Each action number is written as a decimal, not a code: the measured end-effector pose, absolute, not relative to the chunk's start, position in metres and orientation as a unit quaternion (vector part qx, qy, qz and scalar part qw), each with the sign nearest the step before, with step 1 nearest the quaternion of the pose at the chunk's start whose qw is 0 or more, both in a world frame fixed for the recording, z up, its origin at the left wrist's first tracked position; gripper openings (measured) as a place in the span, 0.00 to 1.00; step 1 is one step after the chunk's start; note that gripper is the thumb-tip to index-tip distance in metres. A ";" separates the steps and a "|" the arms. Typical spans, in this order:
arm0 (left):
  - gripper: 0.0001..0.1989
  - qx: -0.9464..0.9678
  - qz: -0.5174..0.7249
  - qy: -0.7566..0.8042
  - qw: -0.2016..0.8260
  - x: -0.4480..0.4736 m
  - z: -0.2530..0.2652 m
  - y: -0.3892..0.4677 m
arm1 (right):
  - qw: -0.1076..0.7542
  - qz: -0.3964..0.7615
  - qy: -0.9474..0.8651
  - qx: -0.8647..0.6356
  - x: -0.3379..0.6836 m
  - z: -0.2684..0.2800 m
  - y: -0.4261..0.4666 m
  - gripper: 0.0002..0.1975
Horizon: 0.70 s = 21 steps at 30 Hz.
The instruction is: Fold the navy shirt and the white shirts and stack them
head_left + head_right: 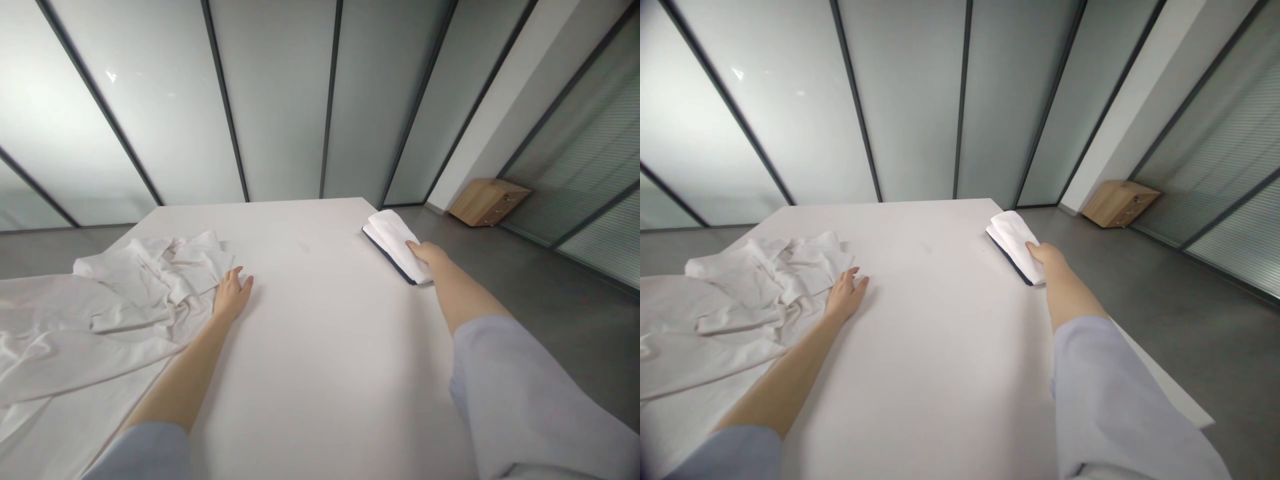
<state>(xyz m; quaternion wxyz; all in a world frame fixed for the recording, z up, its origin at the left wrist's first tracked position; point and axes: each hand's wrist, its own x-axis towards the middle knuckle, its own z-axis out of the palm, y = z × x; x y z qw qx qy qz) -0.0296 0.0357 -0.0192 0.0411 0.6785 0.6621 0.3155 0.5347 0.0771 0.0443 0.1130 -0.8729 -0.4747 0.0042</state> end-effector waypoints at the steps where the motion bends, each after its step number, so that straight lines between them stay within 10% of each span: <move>1: 0.22 0.678 0.315 0.663 0.042 -0.030 -0.019 0.036 | 0.103 0.017 -0.462 -0.880 0.533 0.046 0.077 0.33; 12: 0.19 0.698 0.281 0.657 0.044 -0.028 -0.015 0.035 | 0.188 -0.143 -0.507 -0.829 0.464 0.070 0.066 0.26; 21: 0.15 0.763 0.239 0.596 0.074 -0.019 -0.007 0.027 | 0.205 0.036 -0.745 -0.634 0.312 0.022 0.036 0.17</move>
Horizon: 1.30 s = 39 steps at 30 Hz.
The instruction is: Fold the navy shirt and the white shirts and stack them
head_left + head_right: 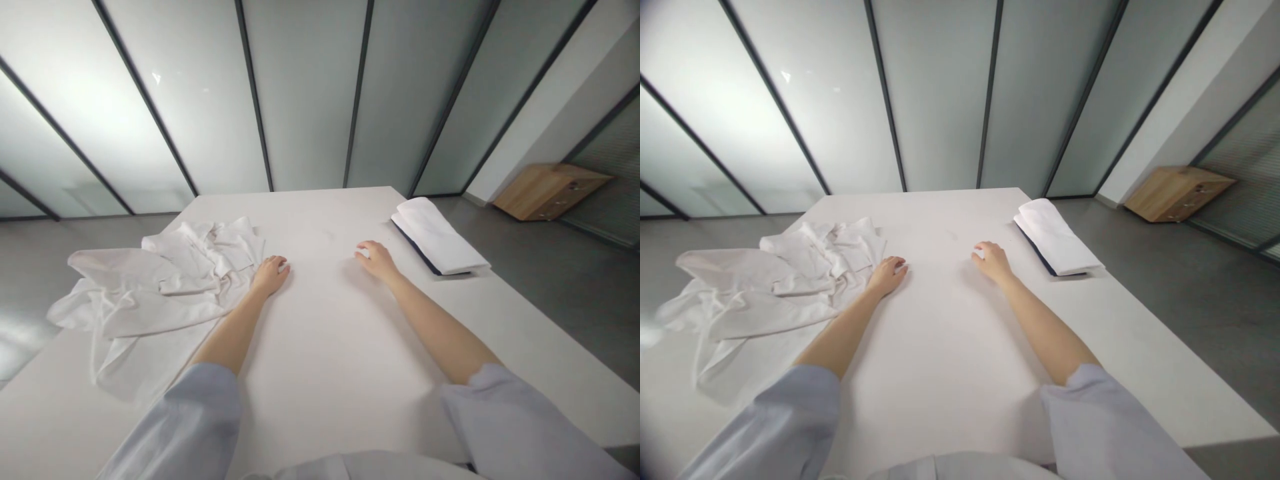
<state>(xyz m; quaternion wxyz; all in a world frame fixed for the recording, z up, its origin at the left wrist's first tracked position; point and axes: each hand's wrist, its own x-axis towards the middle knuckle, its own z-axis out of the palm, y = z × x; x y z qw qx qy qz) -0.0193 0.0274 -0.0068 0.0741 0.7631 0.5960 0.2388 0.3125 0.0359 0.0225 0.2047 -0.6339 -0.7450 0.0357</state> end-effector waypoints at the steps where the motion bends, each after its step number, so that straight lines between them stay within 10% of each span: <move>1: 0.15 0.766 0.241 0.591 0.079 -0.019 -0.007 0.027 | 0.190 0.052 -0.758 -0.622 0.300 0.015 0.032 0.17; 39: 0.14 0.781 0.209 0.585 0.062 -0.020 -0.004 0.024 | 0.238 0.057 -0.798 -0.550 0.300 -0.024 0.034 0.10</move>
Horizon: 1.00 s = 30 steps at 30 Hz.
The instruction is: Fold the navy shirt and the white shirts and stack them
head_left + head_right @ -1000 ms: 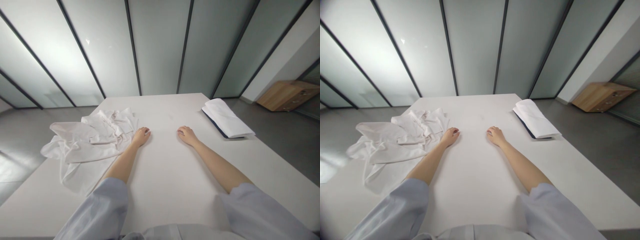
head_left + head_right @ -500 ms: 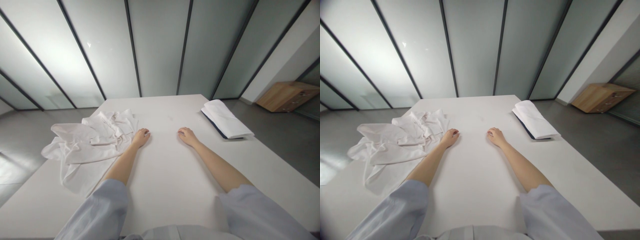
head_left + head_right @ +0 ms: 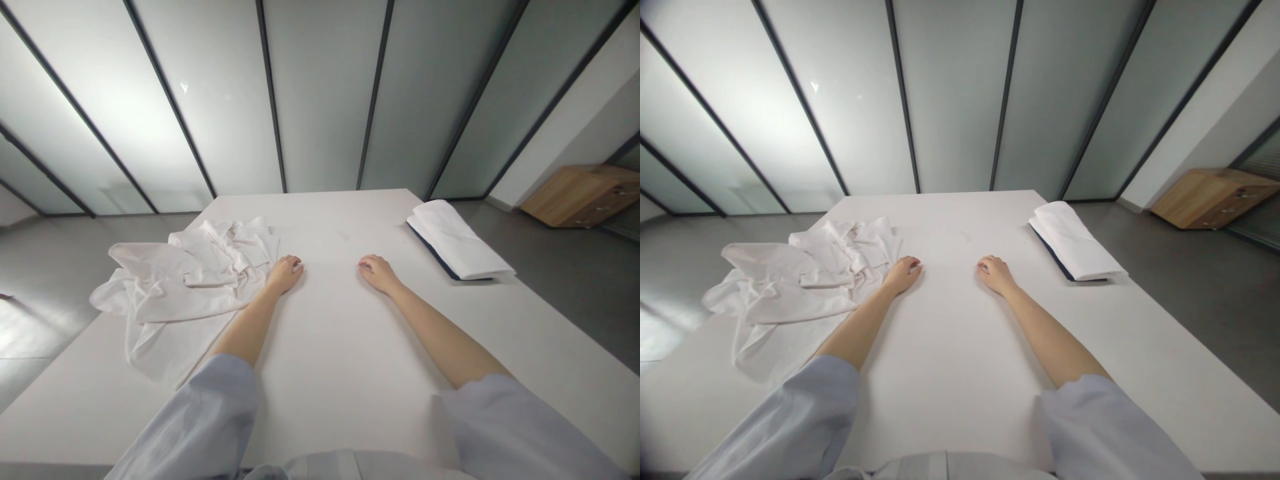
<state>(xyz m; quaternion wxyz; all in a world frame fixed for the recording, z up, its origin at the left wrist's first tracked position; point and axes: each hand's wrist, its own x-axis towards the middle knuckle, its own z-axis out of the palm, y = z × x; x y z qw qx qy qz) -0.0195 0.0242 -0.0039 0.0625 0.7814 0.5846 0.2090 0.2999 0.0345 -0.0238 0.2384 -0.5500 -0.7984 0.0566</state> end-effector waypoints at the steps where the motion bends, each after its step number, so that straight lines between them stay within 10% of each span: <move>1: 0.14 0.782 0.204 0.587 0.045 -0.019 -0.002 0.023 | 0.235 0.057 -0.798 -0.552 0.300 -0.024 0.034 0.10; 16: 0.33 0.533 0.148 0.832 -0.042 -0.101 0.031 0.009 | 0.228 0.034 -0.805 -0.547 0.301 -0.030 0.036 0.12; 22: 0.21 0.499 0.140 0.855 0.017 -0.126 0.027 0.005 | 0.227 0.024 -0.808 -0.543 0.302 -0.033 0.038 0.12; 30: 0.14 0.383 0.462 0.800 -0.009 -0.136 0.031 0.017 | 0.215 0.014 -0.809 -0.547 0.302 -0.032 0.038 0.12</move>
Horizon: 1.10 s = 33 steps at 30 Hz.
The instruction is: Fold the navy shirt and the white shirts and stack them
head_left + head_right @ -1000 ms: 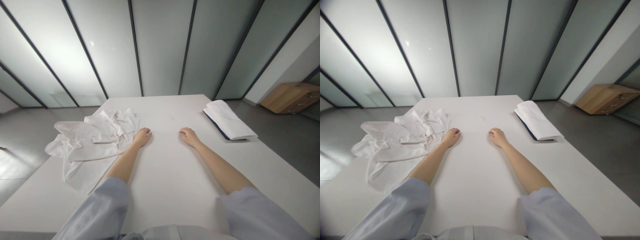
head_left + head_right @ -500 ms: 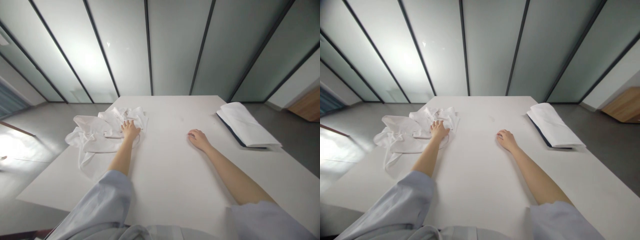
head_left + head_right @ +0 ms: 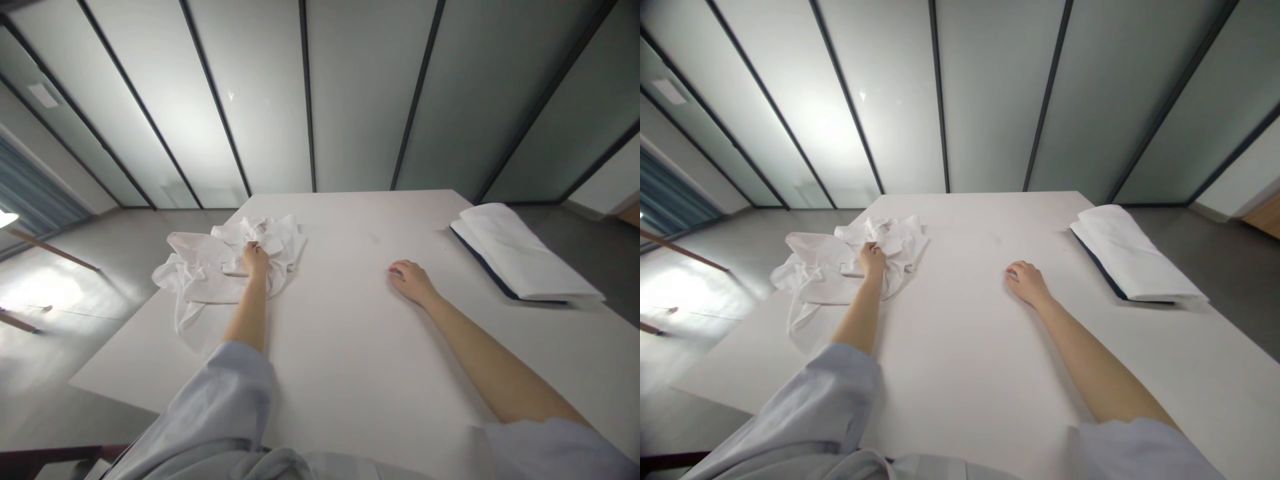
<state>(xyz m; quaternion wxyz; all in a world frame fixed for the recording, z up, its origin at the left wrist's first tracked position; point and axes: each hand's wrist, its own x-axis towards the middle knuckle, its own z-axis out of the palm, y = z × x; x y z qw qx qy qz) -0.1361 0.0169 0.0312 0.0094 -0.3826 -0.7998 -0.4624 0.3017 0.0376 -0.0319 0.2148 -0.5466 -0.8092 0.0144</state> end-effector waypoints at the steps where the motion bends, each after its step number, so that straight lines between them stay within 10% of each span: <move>1: 0.13 -0.364 -0.520 -0.772 0.019 -0.137 0.037 0.020 | 0.211 0.015 -0.809 -0.549 0.301 -0.031 0.037 0.12; 7: 0.12 -0.476 -0.675 -0.564 -0.012 -0.100 0.082 0.020 | 0.191 0.025 -0.798 -0.571 0.297 -0.024 0.035 0.12; 13: 0.12 -0.849 -0.220 -0.366 -0.310 0.003 0.066 -0.009 | 0.293 0.094 -0.754 -0.580 0.302 -0.026 0.039 0.16; 19: 0.20 -0.835 -0.150 -0.475 -0.236 0.036 0.038 -0.013 | 0.399 0.003 -0.721 -0.566 0.310 -0.013 0.033 0.20; 28: 0.46 -0.898 0.003 -0.411 -0.155 0.037 0.030 -0.031 | 0.165 0.076 -0.881 -0.437 0.278 -0.021 0.023 0.26; 33: 0.38 -0.894 -0.021 -0.430 -0.121 0.037 0.023 -0.021 | 0.113 0.062 -0.857 -0.499 0.285 -0.017 0.025 0.22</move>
